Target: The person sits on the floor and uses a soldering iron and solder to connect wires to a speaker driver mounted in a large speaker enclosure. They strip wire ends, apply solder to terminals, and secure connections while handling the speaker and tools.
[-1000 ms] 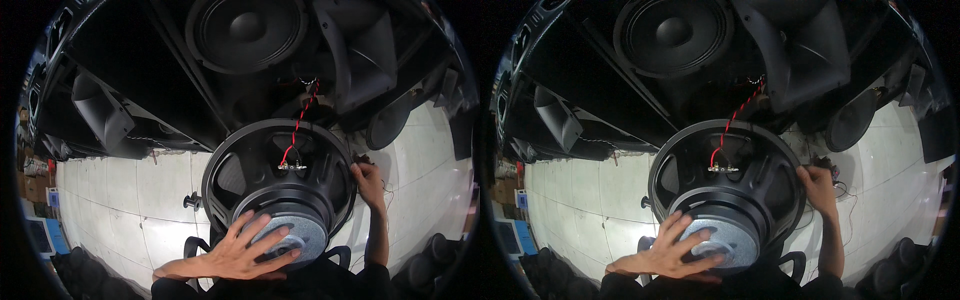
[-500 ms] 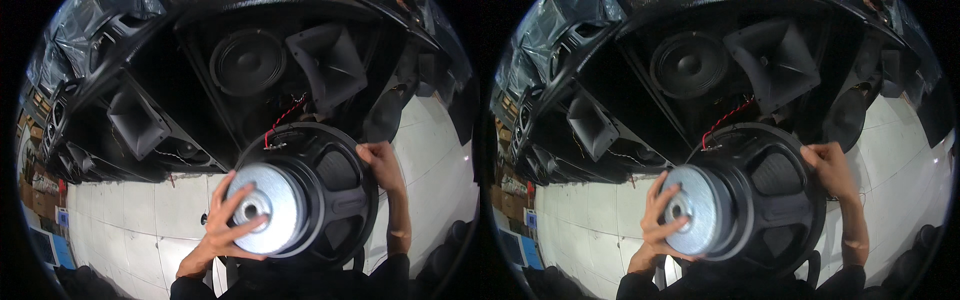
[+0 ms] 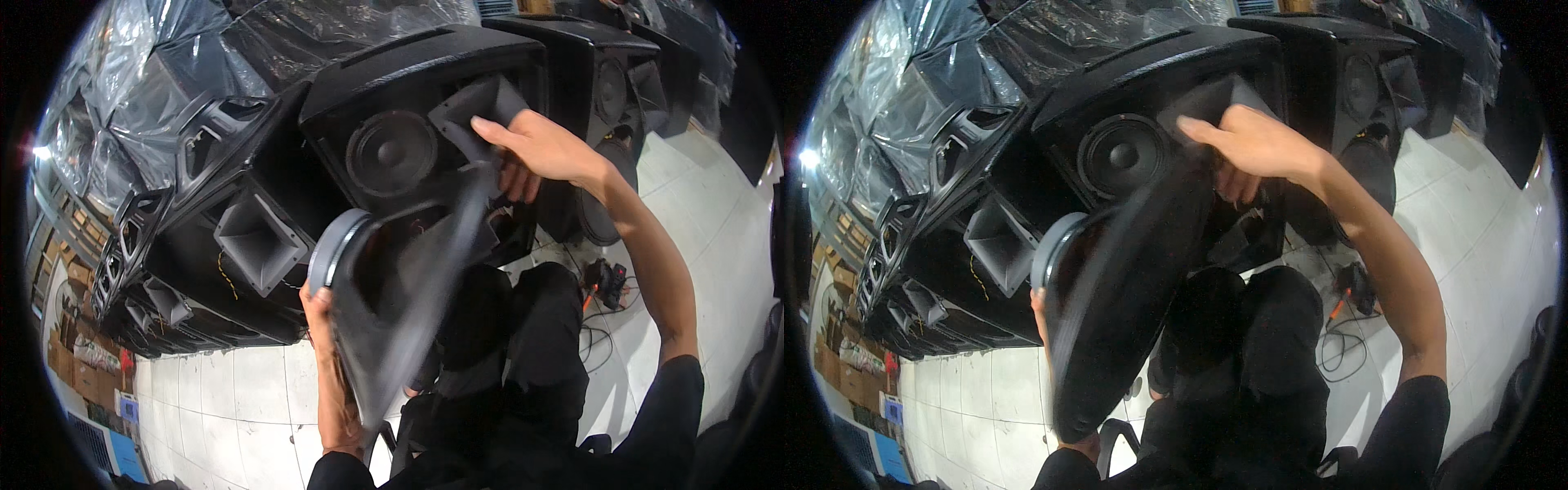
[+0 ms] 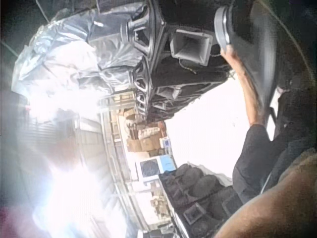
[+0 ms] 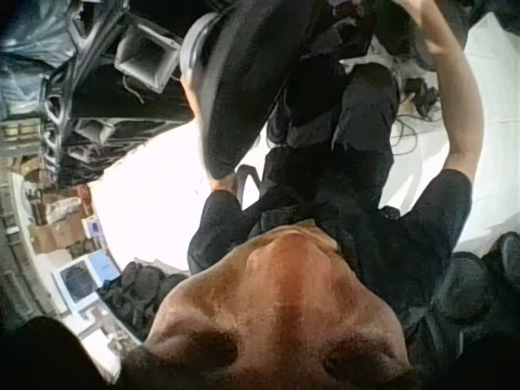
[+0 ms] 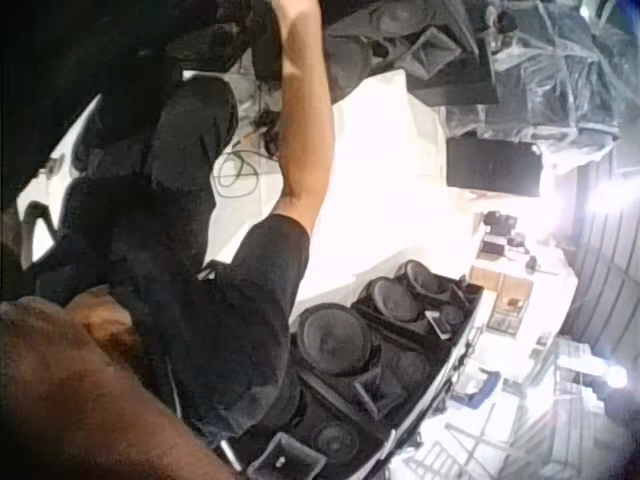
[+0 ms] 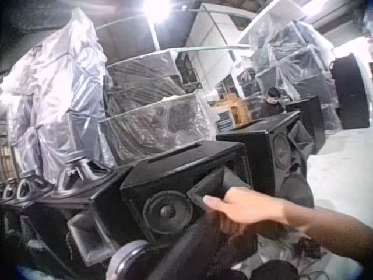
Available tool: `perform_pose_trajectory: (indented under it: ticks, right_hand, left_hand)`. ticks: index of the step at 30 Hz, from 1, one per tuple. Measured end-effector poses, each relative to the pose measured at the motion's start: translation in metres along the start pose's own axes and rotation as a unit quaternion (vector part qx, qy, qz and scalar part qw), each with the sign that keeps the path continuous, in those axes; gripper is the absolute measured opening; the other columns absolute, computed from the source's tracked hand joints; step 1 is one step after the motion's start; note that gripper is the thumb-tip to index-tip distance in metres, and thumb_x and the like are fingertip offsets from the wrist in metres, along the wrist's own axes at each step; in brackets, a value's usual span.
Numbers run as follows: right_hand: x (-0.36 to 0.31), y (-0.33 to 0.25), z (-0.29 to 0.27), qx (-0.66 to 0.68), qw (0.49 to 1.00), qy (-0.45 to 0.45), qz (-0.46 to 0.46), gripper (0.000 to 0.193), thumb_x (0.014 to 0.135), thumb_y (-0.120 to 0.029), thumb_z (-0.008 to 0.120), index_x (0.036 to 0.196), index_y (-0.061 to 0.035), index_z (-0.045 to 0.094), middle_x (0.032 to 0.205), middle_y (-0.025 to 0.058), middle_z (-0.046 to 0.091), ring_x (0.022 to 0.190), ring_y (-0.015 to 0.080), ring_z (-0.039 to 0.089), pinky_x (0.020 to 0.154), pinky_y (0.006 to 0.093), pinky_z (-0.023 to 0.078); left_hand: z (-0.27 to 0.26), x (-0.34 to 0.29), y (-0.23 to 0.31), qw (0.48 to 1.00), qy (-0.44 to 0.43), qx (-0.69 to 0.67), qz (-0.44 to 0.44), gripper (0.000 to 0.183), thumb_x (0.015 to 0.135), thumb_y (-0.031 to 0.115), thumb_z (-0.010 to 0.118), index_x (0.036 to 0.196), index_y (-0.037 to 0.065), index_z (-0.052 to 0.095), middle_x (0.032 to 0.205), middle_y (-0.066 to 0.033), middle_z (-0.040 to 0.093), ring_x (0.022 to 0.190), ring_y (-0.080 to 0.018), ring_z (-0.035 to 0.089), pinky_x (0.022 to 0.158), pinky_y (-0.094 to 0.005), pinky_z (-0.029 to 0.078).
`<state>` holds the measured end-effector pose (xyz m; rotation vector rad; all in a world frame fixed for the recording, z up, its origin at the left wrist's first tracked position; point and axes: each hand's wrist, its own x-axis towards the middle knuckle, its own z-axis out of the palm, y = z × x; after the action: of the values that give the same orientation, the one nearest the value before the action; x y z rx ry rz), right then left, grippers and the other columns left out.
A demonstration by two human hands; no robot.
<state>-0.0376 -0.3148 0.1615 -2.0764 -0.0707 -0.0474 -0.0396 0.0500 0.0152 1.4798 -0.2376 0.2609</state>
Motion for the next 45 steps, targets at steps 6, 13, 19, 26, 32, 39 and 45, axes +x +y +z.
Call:
perform_pose_trajectory:
  ticks: [6, 13, 19, 26, 32, 39, 45]
  right_hand:
    - [-0.001, 0.049, 0.008, -0.112, 0.945, 0.135, -0.276, 0.047, 0.100, -0.037, 0.052, 0.102, 0.0076, 0.065, 0.090, 0.0259, 0.068, 0.089, 0.0373, 0.068, 0.080, 0.0455, 0.050]
    - [0.012, 0.075, 0.057, 0.057, 0.982, -0.018, -0.178, 0.025, 0.097, -0.016, 0.058, 0.113, 0.0036, 0.064, 0.091, 0.0149, 0.069, 0.088, 0.0105, 0.060, 0.080, 0.0307, 0.049]
    - [0.016, 0.065, 0.086, 0.138, 0.978, 0.048, -0.146, 0.023, 0.094, -0.008, 0.061, 0.113, 0.0042, 0.068, 0.096, 0.0139, 0.071, 0.089, 0.0138, 0.063, 0.082, 0.0293, 0.050]
    - [0.037, 0.025, 0.108, -0.073, 0.979, 0.045, -0.185, 0.020, 0.092, -0.004, 0.062, 0.107, 0.0075, 0.068, 0.094, 0.0104, 0.069, 0.084, 0.0151, 0.065, 0.077, 0.0283, 0.050]
    - [0.051, 0.029, 0.125, -0.155, 0.961, 0.024, -0.226, 0.021, 0.089, -0.004, 0.060, 0.104, 0.0065, 0.070, 0.092, 0.0163, 0.068, 0.077, 0.0234, 0.066, 0.073, 0.0364, 0.051]
    - [0.051, 0.089, 0.127, -0.279, 0.864, 0.012, -0.419, 0.013, 0.077, 0.009, 0.065, 0.088, 0.0012, 0.064, 0.095, 0.0150, 0.065, 0.086, 0.0364, 0.060, 0.075, 0.0415, 0.050]
    - [0.018, 0.124, 0.136, -0.271, 0.912, -0.042, -0.306, 0.025, 0.072, 0.013, 0.067, 0.093, -0.0006, 0.068, 0.092, 0.0152, 0.062, 0.087, 0.0312, 0.060, 0.071, 0.0391, 0.049]
  left_hand:
    - [-0.027, -0.028, -0.076, 0.976, 0.058, -0.112, -0.175, 0.086, 0.074, 0.056, 0.068, 0.136, -0.003, 0.053, 0.130, -0.0184, 0.058, 0.118, -0.0263, 0.057, 0.102, -0.0387, 0.041]
    - [-0.038, -0.091, -0.174, 0.905, 0.115, -0.218, -0.346, 0.080, 0.079, 0.053, 0.063, 0.136, -0.001, 0.052, 0.131, -0.0187, 0.057, 0.120, -0.0280, 0.056, 0.103, -0.0417, 0.040]
    - [-0.032, -0.137, -0.215, 0.844, 0.142, -0.286, -0.431, 0.075, 0.083, 0.051, 0.059, 0.137, 0.000, 0.050, 0.132, -0.0190, 0.056, 0.121, -0.0294, 0.054, 0.104, -0.0444, 0.039]
    - [-0.006, -0.156, -0.243, 0.784, 0.127, -0.362, -0.489, 0.070, 0.087, 0.049, 0.055, 0.138, 0.001, 0.049, 0.133, -0.0193, 0.055, 0.123, -0.0311, 0.053, 0.106, -0.0475, 0.039]
    - [0.034, -0.153, -0.298, 0.770, 0.046, -0.449, -0.451, 0.065, 0.091, 0.047, 0.051, 0.138, 0.002, 0.048, 0.133, -0.0196, 0.054, 0.125, -0.0326, 0.052, 0.107, -0.0501, 0.038]
    - [0.080, -0.156, -0.246, 0.620, 0.140, -0.455, -0.624, 0.060, 0.097, 0.046, 0.038, 0.142, 0.007, 0.043, 0.136, -0.0213, 0.050, 0.129, -0.0426, 0.046, 0.110, -0.0616, 0.032]
    - [0.088, -0.160, -0.291, 0.549, 0.145, -0.575, -0.588, 0.066, 0.094, 0.054, 0.035, 0.142, 0.009, 0.043, 0.143, -0.0191, 0.045, 0.136, -0.0448, 0.034, 0.117, -0.0582, 0.021]
